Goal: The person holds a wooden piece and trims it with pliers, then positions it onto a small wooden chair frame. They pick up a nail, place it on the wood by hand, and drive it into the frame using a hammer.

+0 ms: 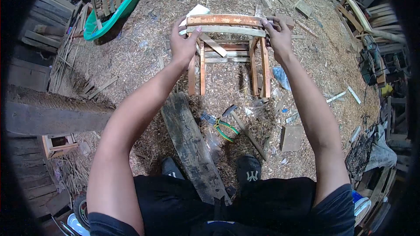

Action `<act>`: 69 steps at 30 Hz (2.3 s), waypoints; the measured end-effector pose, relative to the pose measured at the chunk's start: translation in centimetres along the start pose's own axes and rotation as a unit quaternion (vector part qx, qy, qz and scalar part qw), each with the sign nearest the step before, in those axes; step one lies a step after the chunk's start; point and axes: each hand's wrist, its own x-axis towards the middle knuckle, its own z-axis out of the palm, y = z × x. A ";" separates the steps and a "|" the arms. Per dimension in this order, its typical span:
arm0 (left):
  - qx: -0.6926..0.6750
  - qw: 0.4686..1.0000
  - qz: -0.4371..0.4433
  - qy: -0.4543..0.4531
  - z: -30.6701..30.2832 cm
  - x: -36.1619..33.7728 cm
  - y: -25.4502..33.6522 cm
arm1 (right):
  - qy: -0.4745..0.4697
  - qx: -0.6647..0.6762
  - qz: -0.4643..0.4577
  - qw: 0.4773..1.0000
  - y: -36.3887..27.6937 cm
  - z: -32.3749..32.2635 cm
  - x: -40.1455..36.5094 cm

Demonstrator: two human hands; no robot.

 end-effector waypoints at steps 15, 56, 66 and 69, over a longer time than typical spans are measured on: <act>-0.016 1.000 0.004 -0.017 -0.4 0.2 -0.5 | -0.017 0.031 -0.019 0.999 -0.3 -0.4 -0.9; 0.094 0.980 0.108 -0.139 -1.8 1.6 -1.8 | -0.033 -0.025 -0.025 0.999 -0.7 -0.2 -1.2; 0.081 0.981 0.111 -0.139 -1.3 0.8 -1.2 | -0.048 0.029 0.017 0.998 -0.8 -0.5 -1.4; 0.052 0.987 0.085 -0.123 -1.4 0.9 -1.4 | -0.049 0.016 0.018 0.999 -0.9 -0.5 -1.3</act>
